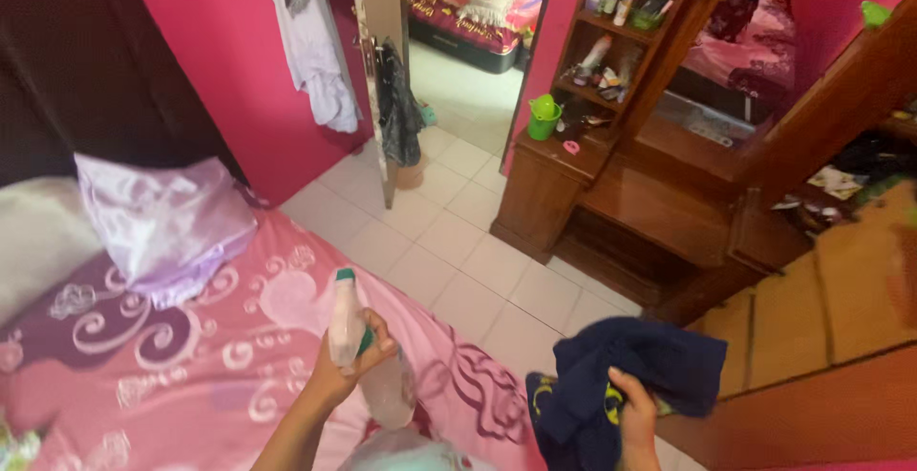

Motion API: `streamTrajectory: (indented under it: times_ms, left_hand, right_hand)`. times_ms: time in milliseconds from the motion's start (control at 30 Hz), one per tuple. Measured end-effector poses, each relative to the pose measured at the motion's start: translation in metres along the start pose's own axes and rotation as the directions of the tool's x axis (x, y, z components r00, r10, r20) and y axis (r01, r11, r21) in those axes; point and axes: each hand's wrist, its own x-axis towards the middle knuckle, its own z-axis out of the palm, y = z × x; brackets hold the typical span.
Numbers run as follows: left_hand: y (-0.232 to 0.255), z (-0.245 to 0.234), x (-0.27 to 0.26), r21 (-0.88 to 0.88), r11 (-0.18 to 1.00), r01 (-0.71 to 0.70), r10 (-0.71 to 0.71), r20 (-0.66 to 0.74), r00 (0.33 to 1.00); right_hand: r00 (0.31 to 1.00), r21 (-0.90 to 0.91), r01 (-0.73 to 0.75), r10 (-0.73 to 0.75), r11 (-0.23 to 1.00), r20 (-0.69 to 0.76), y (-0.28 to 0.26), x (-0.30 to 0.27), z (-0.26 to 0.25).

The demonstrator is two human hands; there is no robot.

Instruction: The person walks into a bedroom holding a spray bottle and a cloth. They approach a window with horizontal glass slats and proceed to spray and wipe the glass surfaces to clean them.

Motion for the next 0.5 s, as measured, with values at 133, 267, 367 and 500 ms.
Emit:
streamTrajectory:
  times_ms: [133, 267, 367, 500]
  left_hand:
    - [-0.018, -0.043, 0.082, -0.032, 0.995, -0.1, 0.104, 0.159, 0.982]
    - [-0.019, -0.083, 0.121, 0.072, 0.995, -0.072, 0.061, 0.141, 0.988]
    - [-0.043, -0.11, 0.137, -0.047, 0.998, -0.035, 0.034, -0.02, 0.999]
    - [-0.103, -0.129, 0.151, -0.144, 0.989, 0.031, -0.056, -0.173, 0.983]
  right_hand:
    - [0.984, -0.064, 0.15, -0.142, 0.987, 0.11, 0.047, 0.071, 0.097]
    - [0.955, 0.007, 0.011, -0.012, 1.0, 0.296, 0.067, 0.113, 0.232]
    - [0.933, -0.062, -0.113, 0.127, 0.992, 0.338, 0.077, 0.128, 0.294]
    - [0.897, -0.187, -0.132, 0.198, 0.973, 0.395, 0.092, 0.148, 0.319]
